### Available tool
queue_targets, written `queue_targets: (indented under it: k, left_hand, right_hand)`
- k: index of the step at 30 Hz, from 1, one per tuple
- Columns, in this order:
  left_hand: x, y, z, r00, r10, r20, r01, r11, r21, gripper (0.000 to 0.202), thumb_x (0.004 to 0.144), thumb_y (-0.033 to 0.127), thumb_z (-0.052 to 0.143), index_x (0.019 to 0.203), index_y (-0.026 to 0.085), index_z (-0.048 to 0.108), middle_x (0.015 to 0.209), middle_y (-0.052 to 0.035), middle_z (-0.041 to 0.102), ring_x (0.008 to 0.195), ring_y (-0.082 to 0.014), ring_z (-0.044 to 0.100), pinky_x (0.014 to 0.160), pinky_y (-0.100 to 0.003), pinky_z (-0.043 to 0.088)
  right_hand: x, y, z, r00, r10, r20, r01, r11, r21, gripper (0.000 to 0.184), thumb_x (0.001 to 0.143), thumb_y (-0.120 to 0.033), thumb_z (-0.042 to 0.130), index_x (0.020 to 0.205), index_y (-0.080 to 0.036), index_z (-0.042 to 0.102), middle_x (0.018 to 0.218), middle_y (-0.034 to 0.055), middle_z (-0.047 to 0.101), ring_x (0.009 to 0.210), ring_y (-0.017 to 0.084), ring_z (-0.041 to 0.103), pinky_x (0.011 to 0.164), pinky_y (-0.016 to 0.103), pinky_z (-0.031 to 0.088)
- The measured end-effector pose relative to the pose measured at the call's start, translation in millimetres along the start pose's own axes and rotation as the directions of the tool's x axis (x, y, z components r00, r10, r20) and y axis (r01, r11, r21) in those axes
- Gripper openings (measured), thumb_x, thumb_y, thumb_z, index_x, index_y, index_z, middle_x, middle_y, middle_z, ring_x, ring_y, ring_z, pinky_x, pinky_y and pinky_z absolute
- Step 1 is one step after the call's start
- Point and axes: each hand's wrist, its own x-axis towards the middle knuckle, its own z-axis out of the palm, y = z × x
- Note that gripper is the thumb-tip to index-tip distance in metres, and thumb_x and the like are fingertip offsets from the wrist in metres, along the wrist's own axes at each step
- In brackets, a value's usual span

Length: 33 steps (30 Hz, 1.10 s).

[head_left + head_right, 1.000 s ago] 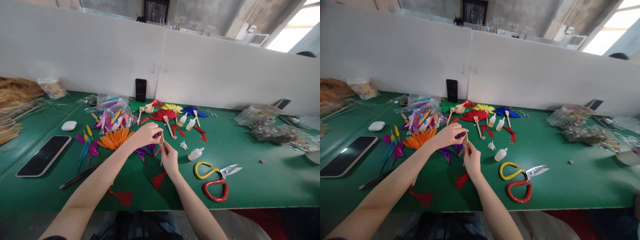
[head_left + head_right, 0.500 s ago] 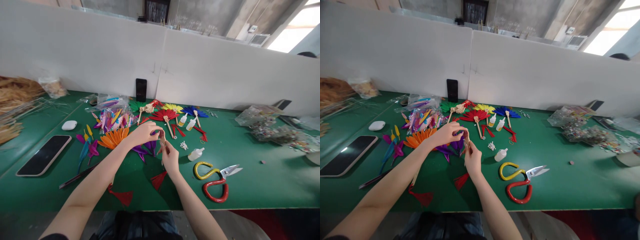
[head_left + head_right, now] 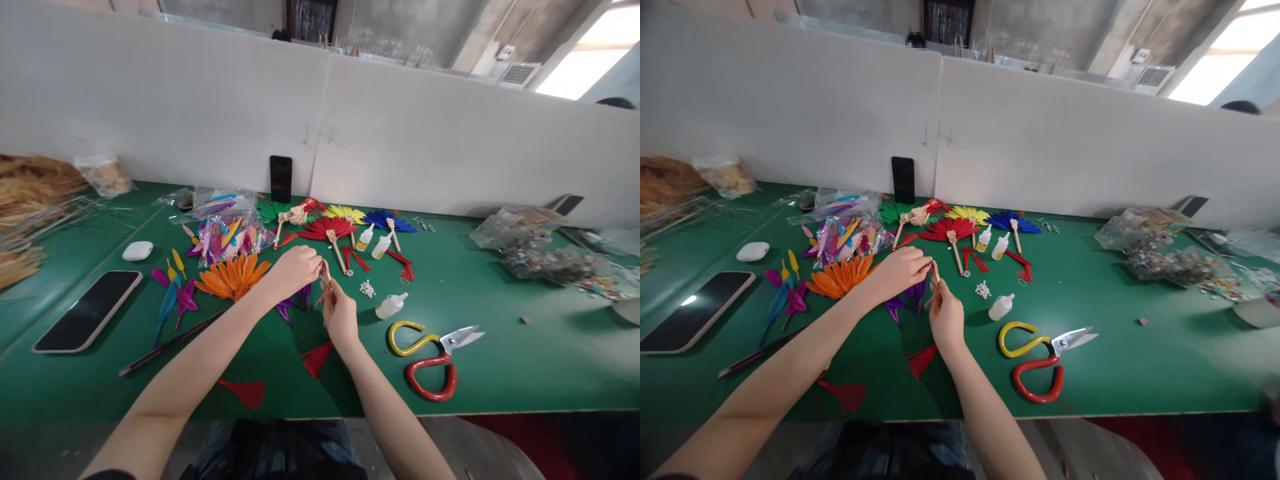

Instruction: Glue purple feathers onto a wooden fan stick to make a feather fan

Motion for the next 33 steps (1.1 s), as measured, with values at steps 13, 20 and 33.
queue_targets:
  k: [13,20,33]
  left_hand:
    - [-2,1,18.7,0.991,-0.105,-0.086,0.096,0.989,-0.108,0.018,0.088,0.015,0.041,0.084,0.014,0.059,0.075,-0.005,0.056,0.078,-0.0178,0.053,0.071,-0.029,0.042]
    - [-3,0,33.4,0.967,-0.109,-0.229,0.114,0.994,0.005,0.017,0.085,0.015,0.042,0.077,0.015,0.057,0.069,-0.0029,0.051,0.072,-0.0175,0.05,0.07,-0.03,0.042]
    - [-5,3,33.0,0.952,-0.037,-0.303,0.084,0.986,0.144,0.021,0.084,0.011,0.04,0.073,0.016,0.057,0.066,-0.0048,0.05,0.07,-0.0196,0.05,0.068,-0.034,0.042]
  right_hand:
    - [3,-3,-2,0.999,0.04,-0.014,-0.038,0.994,0.102,0.029,0.09,-0.037,0.035,0.082,-0.019,0.056,0.057,0.0012,0.06,0.039,0.013,0.048,0.041,0.022,0.034]
    - [6,-6,-1,0.993,0.115,0.014,-0.115,0.965,0.234,0.034,0.088,-0.045,0.041,0.082,-0.017,0.059,0.054,-0.0002,0.059,0.034,0.01,0.044,0.036,0.021,0.033]
    - [17,2,5,0.979,0.17,0.115,-0.204,0.863,0.463,0.046,0.079,-0.057,0.047,0.089,-0.015,0.061,0.049,-0.0036,0.056,0.026,0.006,0.035,0.027,0.018,0.025]
